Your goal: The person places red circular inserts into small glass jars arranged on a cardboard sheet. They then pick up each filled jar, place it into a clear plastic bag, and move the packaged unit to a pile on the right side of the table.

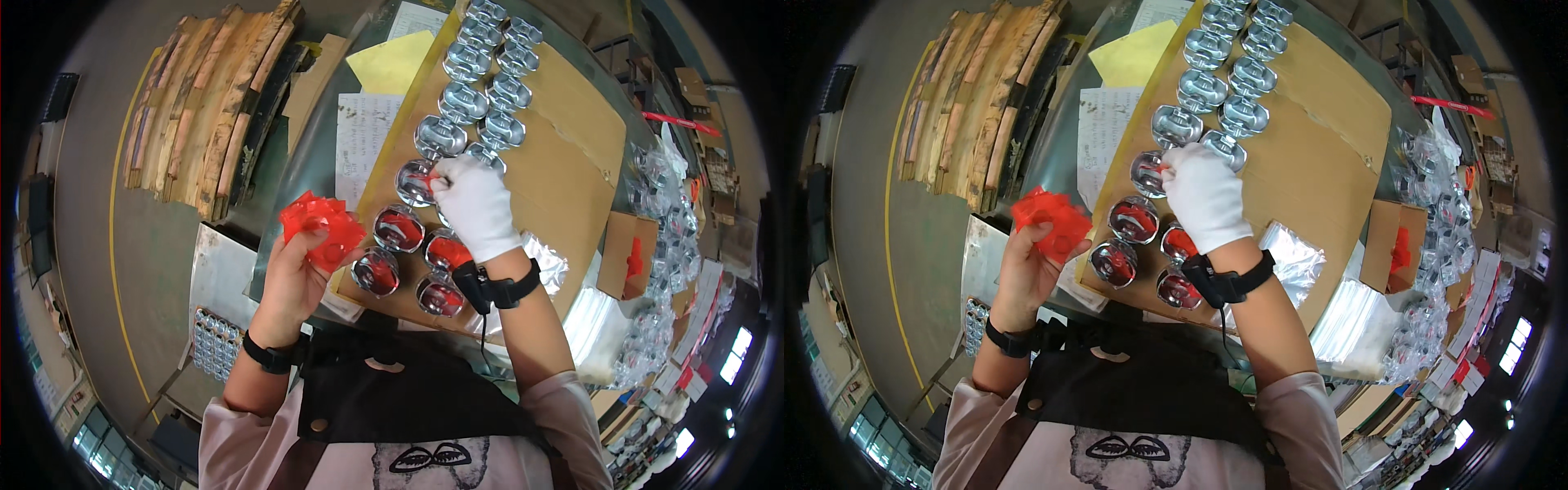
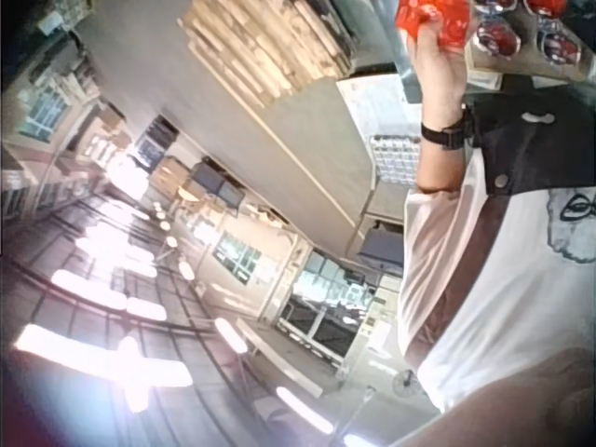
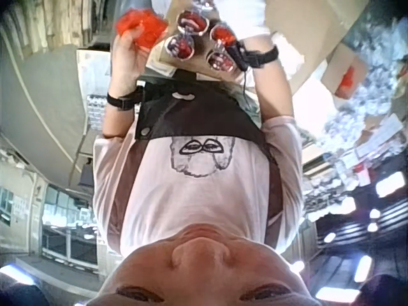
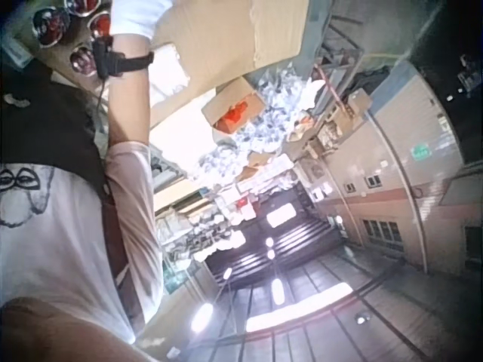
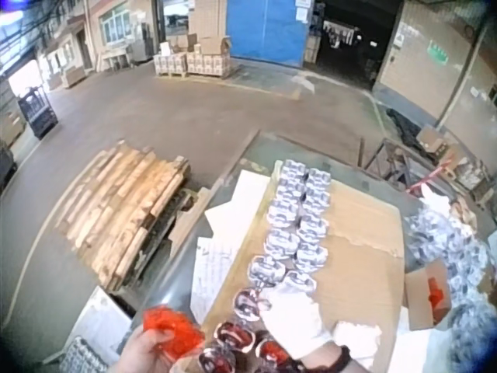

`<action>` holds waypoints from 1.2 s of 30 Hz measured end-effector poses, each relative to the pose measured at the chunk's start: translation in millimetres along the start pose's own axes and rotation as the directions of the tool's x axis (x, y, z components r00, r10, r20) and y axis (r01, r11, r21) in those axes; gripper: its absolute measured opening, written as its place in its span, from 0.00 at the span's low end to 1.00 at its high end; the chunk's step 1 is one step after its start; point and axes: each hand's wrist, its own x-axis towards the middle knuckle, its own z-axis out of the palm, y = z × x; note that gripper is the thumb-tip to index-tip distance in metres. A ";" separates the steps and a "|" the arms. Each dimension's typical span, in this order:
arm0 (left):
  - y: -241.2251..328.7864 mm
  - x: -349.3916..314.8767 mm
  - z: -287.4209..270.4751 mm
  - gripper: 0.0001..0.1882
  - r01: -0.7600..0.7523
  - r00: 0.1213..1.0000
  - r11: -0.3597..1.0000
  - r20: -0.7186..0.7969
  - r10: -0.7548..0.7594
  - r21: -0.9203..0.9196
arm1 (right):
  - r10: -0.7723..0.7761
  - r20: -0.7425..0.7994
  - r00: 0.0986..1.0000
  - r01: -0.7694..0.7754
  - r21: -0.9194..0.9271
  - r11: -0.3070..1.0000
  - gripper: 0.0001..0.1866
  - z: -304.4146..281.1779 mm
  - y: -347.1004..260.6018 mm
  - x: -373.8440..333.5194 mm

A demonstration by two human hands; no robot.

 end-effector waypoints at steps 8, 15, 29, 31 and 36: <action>-20.8 17.5 3.0 0.16 -0.067 0.985 0.911 0.174 -0.006 0.407 | 0.131 0.220 0.967 -0.241 0.609 0.756 0.22 -41.0 -32.0 -28.3; -35.6 15.1 13.4 0.12 0.055 0.987 0.862 0.106 -0.124 0.503 | 0.397 0.355 0.847 -0.516 0.731 0.447 0.07 -49.3 6.3 -72.9; -31.4 31.9 25.2 0.18 0.120 0.974 0.954 0.156 -0.167 0.274 | 0.212 -0.042 0.976 -0.195 0.244 0.950 0.20 -44.2 1.9 -50.8; -35.2 36.2 31.1 0.18 0.118 0.971 0.915 0.149 -0.189 0.386 | 0.302 0.298 0.906 -0.424 0.596 0.682 0.20 -56.6 -22.6 -49.1; -35.6 50.7 37.9 0.17 0.042 0.996 0.942 0.058 -0.066 0.334 | 0.338 0.002 0.941 -0.302 0.456 0.837 0.04 -44.3 -1.1 -7.0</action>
